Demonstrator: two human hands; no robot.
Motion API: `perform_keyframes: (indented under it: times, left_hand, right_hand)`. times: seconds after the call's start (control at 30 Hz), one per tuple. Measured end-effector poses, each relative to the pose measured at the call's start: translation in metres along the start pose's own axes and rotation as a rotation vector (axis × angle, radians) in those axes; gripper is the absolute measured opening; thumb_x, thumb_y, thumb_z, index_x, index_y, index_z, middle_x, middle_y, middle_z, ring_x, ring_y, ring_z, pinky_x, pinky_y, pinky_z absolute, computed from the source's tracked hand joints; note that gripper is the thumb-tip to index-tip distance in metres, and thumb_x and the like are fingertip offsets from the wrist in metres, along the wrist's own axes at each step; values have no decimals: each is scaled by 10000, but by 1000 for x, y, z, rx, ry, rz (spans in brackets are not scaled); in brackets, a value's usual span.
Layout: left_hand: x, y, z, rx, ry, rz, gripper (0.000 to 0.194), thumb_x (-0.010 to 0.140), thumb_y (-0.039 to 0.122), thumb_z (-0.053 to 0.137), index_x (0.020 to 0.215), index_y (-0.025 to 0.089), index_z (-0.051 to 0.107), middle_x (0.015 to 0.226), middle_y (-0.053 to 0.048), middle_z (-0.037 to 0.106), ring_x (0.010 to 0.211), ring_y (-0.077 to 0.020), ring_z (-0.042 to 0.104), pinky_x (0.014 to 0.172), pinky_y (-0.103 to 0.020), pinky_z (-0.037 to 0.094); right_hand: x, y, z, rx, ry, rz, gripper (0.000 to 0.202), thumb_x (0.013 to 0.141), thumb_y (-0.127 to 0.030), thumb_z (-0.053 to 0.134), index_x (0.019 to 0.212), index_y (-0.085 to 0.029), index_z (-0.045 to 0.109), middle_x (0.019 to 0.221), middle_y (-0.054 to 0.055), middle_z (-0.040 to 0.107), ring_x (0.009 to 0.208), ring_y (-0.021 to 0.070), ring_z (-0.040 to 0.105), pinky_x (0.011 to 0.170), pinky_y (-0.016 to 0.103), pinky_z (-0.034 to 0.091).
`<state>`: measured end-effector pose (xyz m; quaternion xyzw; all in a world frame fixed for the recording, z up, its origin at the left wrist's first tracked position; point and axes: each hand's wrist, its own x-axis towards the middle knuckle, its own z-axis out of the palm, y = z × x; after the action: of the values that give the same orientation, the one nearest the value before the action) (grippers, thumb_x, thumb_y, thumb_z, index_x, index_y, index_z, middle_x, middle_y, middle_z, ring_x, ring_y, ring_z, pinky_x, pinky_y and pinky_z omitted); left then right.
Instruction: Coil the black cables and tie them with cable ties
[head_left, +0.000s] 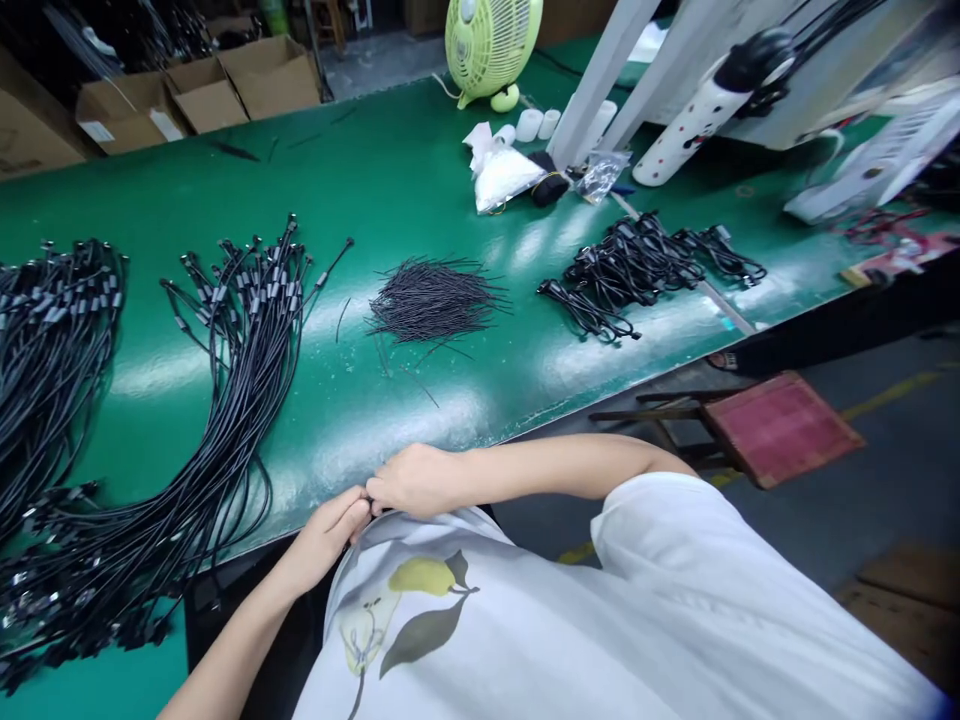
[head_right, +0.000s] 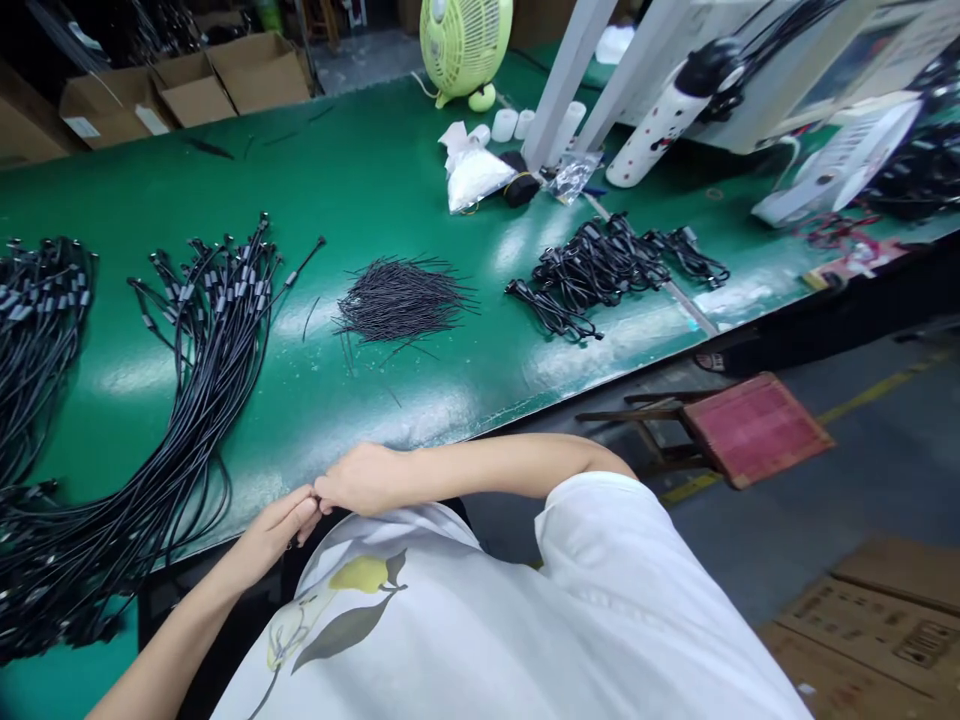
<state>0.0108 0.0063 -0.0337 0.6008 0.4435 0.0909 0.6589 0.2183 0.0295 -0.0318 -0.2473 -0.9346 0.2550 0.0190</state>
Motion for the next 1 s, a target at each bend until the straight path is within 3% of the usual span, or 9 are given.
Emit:
perform_keyframes:
  times: [0.1,0.2,0.23,0.3,0.47,0.6,0.7,0.87,1.0]
  left_hand:
    - [2,-13,2,-264,134,-59,396,858,542,561,835,151,619,589,35,420,566,-119,374,561,-243,310]
    - [-1,-19,0,-499,346,-51,371,793,507,670,835,142,621,590,43,407,540,-90,352,524,-219,294]
    - [-3,-19,0,-551,403,-36,359,784,491,689,824,141,617,591,45,403,535,-83,350,514,-213,294]
    - [-5,-16,1,-617,463,-15,342,783,471,701,799,140,612,590,46,398,528,-73,348,501,-203,294]
    - [-6,-10,9,-678,411,3,328,808,457,685,814,134,627,601,34,436,545,-71,375,515,-194,318]
    - [-4,-7,13,-739,452,30,339,796,458,699,829,126,636,595,40,423,529,-62,361,503,-189,307]
    - [4,4,19,-803,466,49,360,783,462,711,862,119,637,584,53,387,506,-53,330,483,-183,278]
    - [20,19,28,-899,339,119,466,794,473,692,1118,155,587,589,72,365,484,-59,284,468,-191,238]
    - [18,10,23,-676,517,164,389,868,465,577,1067,132,612,617,54,399,518,-76,327,501,-218,281]
  right_hand:
    - [-24,49,-32,1,162,93,277,997,-346,415,1018,-196,647,1019,46,670,942,157,595,785,260,440]
    - [-67,118,-67,-130,498,735,315,1010,-275,340,1108,-192,627,1093,85,627,955,172,564,793,273,420]
    - [-81,138,-74,-177,551,952,314,1004,-270,343,1107,-174,624,1099,111,614,936,187,557,774,286,416]
    - [-101,171,-78,-232,584,1169,295,982,-267,384,1089,-126,620,1109,165,590,928,221,543,753,308,406]
    - [-113,195,-66,-297,597,1285,243,939,-204,411,1036,-98,608,1082,193,586,892,230,541,717,300,384]
    - [-114,172,-67,-337,789,1278,244,934,-202,402,1035,-106,603,1043,184,602,851,232,550,717,314,387]
    - [-90,127,-54,-109,917,959,164,915,-204,472,956,-152,622,923,102,633,795,192,557,738,296,402]
    - [-21,25,-2,352,619,326,119,921,-199,512,907,-186,630,808,12,608,694,119,538,653,232,399]
    - [8,-15,16,35,585,183,172,957,-172,440,909,-152,604,770,31,566,676,133,510,631,260,373]
